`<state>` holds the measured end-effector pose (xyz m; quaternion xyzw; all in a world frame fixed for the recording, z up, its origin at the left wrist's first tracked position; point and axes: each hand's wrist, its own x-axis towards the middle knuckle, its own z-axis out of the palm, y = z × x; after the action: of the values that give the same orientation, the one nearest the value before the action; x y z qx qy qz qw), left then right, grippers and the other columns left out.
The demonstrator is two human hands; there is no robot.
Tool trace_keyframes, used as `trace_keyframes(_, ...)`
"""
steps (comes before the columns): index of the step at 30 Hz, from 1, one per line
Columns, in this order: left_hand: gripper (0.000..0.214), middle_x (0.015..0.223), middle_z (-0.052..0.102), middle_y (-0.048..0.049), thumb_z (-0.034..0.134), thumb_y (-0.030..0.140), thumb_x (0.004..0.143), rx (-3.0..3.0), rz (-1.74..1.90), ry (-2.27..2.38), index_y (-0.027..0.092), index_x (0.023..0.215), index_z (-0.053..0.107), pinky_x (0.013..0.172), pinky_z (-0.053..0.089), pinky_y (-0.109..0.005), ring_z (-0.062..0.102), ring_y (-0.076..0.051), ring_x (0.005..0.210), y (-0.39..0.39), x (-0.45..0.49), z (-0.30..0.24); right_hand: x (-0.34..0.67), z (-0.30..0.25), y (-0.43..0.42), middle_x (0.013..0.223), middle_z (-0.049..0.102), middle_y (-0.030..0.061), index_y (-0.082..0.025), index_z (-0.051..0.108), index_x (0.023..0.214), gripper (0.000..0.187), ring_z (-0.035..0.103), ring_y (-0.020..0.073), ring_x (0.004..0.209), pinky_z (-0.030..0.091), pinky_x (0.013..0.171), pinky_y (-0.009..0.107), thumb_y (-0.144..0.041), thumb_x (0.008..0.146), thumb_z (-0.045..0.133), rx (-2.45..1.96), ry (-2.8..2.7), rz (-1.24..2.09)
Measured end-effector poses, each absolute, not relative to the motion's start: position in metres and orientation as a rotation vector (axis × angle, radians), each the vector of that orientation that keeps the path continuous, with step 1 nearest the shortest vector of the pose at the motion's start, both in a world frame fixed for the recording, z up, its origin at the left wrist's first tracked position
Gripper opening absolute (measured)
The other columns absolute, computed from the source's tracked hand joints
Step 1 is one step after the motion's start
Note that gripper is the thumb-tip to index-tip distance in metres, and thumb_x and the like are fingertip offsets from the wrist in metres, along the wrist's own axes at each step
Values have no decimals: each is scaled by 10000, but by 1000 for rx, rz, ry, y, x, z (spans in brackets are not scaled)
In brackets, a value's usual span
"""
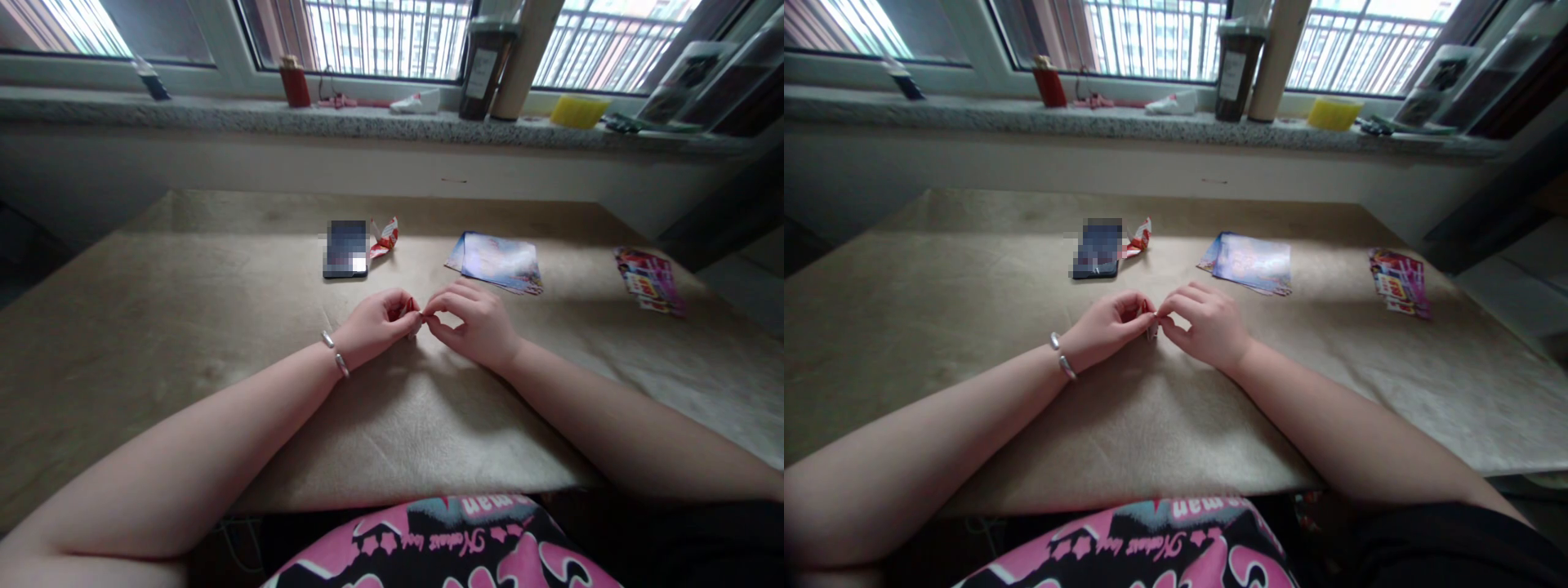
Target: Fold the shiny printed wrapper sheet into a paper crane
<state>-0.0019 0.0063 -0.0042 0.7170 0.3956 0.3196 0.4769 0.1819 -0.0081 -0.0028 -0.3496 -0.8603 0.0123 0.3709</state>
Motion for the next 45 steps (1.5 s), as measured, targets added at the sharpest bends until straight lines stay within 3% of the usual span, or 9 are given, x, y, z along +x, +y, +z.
trace_keyframes(22, 212, 657, 550, 10, 564, 343, 778, 1731, 794, 899, 133, 770, 546, 601, 400, -227, 510, -101, 619, 8, -2, -5, 181, -9, -5, 777, 633, 24, -213, 578, 759, 40, 557, 146, 733, 458, 671, 287, -178, 777, 572, -903, -2143, 230)
trace_keyframes(32, 181, 609, 508, 28, 558, 306, 778, 1761, 828, 961, 138, 717, 529, 538, 352, -199, 451, -80, 568, 5, -1, 0, 180, -9, -3, 750, 631, 29, -204, 566, 730, 51, 554, 142, 720, 452, 667, 283, -197, 777, 587, -873, -2135, 251)
trace_keyframes(45, 208, 641, 499, 24, 558, 337, 777, 1805, 846, 934, 132, 753, 528, 531, 345, -203, 446, -81, 575, 9, -2, -7, 175, -8, -8, 690, 594, 10, -182, 587, 732, 111, 520, 123, 644, 416, 596, 256, -280, 785, 584, -1121, -2034, 460)
